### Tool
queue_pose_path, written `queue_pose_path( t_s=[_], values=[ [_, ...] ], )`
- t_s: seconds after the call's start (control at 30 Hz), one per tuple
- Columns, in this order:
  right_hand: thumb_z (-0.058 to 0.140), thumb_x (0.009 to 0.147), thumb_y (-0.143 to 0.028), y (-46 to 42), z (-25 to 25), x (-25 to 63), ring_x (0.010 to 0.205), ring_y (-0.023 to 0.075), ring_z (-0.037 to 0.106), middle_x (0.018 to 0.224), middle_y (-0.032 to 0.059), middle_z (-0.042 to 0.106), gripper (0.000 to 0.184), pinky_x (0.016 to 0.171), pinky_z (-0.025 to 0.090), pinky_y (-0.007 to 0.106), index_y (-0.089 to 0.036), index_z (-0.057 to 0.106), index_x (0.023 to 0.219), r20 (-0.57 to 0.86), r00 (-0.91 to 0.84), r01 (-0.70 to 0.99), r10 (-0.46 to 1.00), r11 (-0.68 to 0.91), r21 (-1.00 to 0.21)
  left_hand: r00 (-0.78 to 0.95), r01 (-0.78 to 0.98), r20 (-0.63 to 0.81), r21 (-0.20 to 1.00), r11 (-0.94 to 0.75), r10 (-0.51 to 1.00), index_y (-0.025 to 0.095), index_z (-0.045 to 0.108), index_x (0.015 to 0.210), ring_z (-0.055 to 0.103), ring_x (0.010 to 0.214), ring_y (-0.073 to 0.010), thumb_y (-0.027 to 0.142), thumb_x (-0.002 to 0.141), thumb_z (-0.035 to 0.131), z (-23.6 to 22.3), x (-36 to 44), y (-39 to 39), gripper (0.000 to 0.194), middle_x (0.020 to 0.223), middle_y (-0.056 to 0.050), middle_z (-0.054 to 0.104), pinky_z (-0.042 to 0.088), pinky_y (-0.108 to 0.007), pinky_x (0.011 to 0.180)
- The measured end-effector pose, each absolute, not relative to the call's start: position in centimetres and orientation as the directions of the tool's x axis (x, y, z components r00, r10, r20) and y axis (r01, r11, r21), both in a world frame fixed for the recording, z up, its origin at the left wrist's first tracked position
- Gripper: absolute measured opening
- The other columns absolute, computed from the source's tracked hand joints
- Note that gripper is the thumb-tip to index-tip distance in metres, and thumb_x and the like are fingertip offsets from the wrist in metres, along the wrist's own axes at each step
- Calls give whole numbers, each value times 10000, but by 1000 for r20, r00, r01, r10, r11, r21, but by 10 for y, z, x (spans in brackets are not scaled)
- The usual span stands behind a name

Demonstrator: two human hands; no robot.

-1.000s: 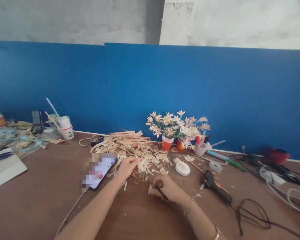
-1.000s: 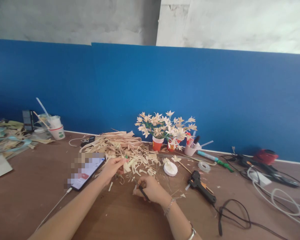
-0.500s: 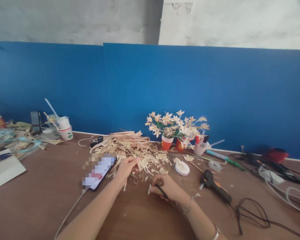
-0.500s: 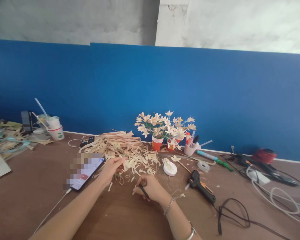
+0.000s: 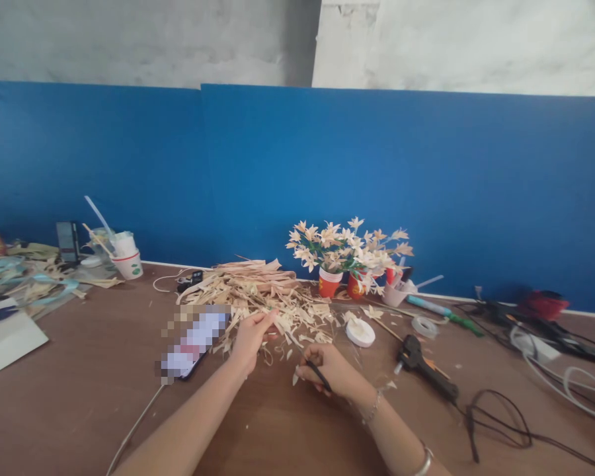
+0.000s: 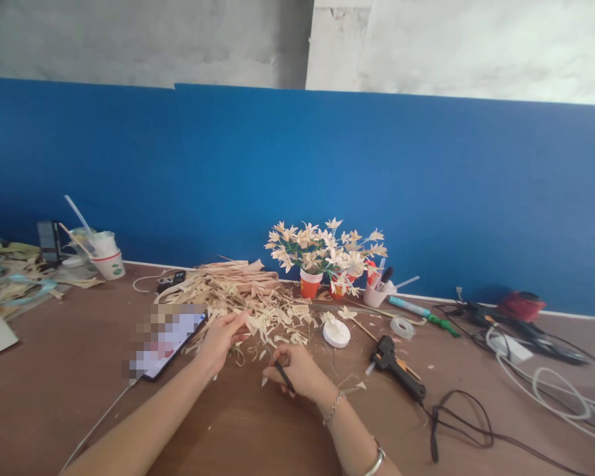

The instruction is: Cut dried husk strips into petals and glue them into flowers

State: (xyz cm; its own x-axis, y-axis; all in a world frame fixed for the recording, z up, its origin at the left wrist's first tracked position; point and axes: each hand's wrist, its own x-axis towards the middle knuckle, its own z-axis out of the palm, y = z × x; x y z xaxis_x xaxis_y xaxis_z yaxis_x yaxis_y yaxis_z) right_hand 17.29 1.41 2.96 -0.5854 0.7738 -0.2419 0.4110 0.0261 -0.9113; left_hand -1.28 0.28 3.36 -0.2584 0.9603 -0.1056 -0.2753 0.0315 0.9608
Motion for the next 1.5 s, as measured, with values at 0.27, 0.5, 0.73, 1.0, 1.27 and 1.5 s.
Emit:
queue_pose_path(
  t_s=[0.27,0.5,0.73,1.0,1.27,1.5],
  values=[
    [657,648,-356,15,21,170,299,51,379,378,-106,450,256,275,286,138,-178,485,714,-218,-574,337,790,-15,-941,-295,-429,-135,903,-5,946,118,682,750,606,683,-140,398,585,758,37,-1,-2,333,729,-38,669,479,-221,607],
    [683,622,-358,13,24,167,303,53,395,402,-105,464,286,276,287,146,-183,470,697,-217,-566,324,795,-28,-946,-309,-523,-142,852,-43,941,114,679,731,611,663,-134,394,554,781,31,2,-2,347,679,-28,652,496,-237,636],
    [688,618,-394,12,27,166,279,51,372,366,-112,454,316,263,292,146,-183,466,695,-242,-564,357,790,-31,-934,-289,-523,-142,852,-32,947,119,687,798,624,689,-140,369,583,767,27,3,-1,340,730,-45,674,495,-237,648],
    [656,648,-431,18,34,186,288,37,394,396,-93,505,323,296,285,128,-158,523,760,-329,-639,427,695,-34,-904,-361,-202,-37,979,-40,932,132,644,628,559,589,-125,459,616,699,25,-16,9,332,599,7,606,487,-232,564],
    [657,654,-424,23,38,193,286,39,391,388,-91,497,304,291,296,128,-156,545,746,-362,-641,472,677,-24,-881,-182,-40,-21,999,14,983,141,662,656,527,568,-122,440,643,664,32,-27,10,299,597,14,579,470,-225,518],
    [661,662,-410,25,36,196,292,37,400,401,-86,507,288,291,304,123,-152,567,750,-384,-679,485,626,-10,-874,-66,22,-6,1000,7,998,139,620,590,501,503,-103,450,690,629,31,-26,7,327,523,31,519,449,-214,498]
  ],
)
